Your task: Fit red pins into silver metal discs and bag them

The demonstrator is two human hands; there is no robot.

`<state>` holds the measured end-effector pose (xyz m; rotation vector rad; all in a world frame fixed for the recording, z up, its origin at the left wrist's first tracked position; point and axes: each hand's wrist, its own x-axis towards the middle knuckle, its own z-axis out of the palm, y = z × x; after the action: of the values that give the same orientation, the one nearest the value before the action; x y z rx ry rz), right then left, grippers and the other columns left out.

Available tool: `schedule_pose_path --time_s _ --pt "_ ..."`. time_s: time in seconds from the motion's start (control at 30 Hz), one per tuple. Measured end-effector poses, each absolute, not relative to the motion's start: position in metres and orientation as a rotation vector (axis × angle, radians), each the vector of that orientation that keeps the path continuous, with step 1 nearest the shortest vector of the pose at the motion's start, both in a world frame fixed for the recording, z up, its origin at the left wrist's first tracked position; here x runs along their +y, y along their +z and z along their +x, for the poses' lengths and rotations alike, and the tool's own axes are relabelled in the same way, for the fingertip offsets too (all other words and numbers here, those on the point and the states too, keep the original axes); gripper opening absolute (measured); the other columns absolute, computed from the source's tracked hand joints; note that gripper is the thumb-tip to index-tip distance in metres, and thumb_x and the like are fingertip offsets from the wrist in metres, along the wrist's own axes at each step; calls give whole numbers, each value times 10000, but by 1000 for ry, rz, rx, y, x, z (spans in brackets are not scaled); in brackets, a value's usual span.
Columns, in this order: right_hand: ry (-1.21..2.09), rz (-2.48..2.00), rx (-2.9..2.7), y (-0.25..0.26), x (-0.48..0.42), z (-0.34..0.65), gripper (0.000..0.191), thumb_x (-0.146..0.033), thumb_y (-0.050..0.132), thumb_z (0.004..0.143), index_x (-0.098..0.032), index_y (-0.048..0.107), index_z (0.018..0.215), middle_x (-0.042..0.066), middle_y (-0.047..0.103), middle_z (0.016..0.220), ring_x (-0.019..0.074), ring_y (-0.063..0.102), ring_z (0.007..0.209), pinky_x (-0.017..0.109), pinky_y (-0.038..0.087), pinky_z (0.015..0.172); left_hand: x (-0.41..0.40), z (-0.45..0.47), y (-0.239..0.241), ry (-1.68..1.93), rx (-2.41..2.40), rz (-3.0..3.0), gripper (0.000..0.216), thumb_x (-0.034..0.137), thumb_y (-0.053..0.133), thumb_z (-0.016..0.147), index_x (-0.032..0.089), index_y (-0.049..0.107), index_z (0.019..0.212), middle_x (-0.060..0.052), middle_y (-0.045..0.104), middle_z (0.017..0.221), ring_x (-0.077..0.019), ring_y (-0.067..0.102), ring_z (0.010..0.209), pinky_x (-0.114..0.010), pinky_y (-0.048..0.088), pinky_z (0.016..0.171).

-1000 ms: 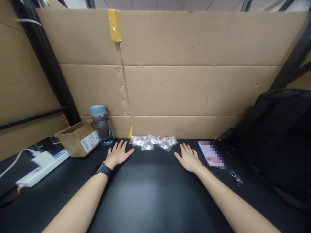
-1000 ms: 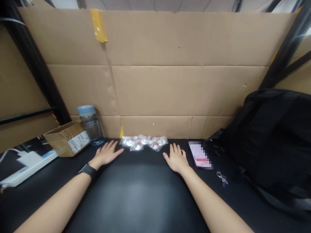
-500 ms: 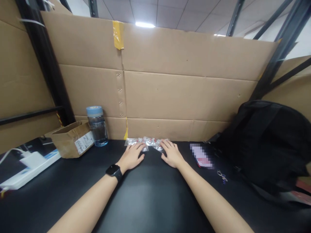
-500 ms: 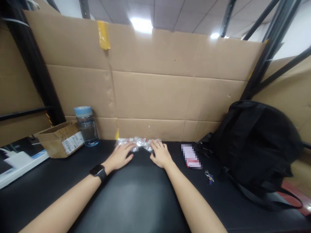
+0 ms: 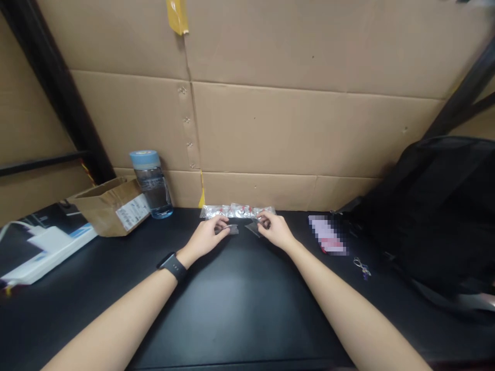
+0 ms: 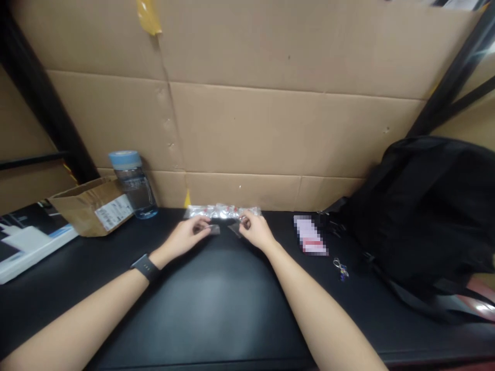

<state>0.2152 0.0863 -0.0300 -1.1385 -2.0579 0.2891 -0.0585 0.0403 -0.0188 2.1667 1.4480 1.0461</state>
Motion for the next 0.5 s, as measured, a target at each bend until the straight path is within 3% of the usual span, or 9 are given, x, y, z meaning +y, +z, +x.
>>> schedule_pose_path --time_s 0.1,0.17,0.5 --pt "289 -1023 -1997 -24 76 207 69 -266 630 863 -213 639 906 -10 654 709 152 583 601 264 464 636 29 -58 -7 1102 1432 2118 204 400 665 900 231 750 977 -28 805 970 -230 748 901 -316 539 829" --pt "295 -957 -1962 -18 65 197 61 -272 622 882 -217 620 855 -20 619 682 144 569 598 253 448 617 22 -55 0 1146 1457 2109 187 394 671 902 239 775 893 -16 807 930 -227 747 873 -312 534 807" --pt "545 -868 -1795 -1 29 174 126 -295 598 948 -214 614 852 -8 639 714 147 587 622 261 458 613 4 -44 12 1409 1397 2006 143 339 695 906 219 772 894 -1 784 879 -179 716 794 -277 518 763"
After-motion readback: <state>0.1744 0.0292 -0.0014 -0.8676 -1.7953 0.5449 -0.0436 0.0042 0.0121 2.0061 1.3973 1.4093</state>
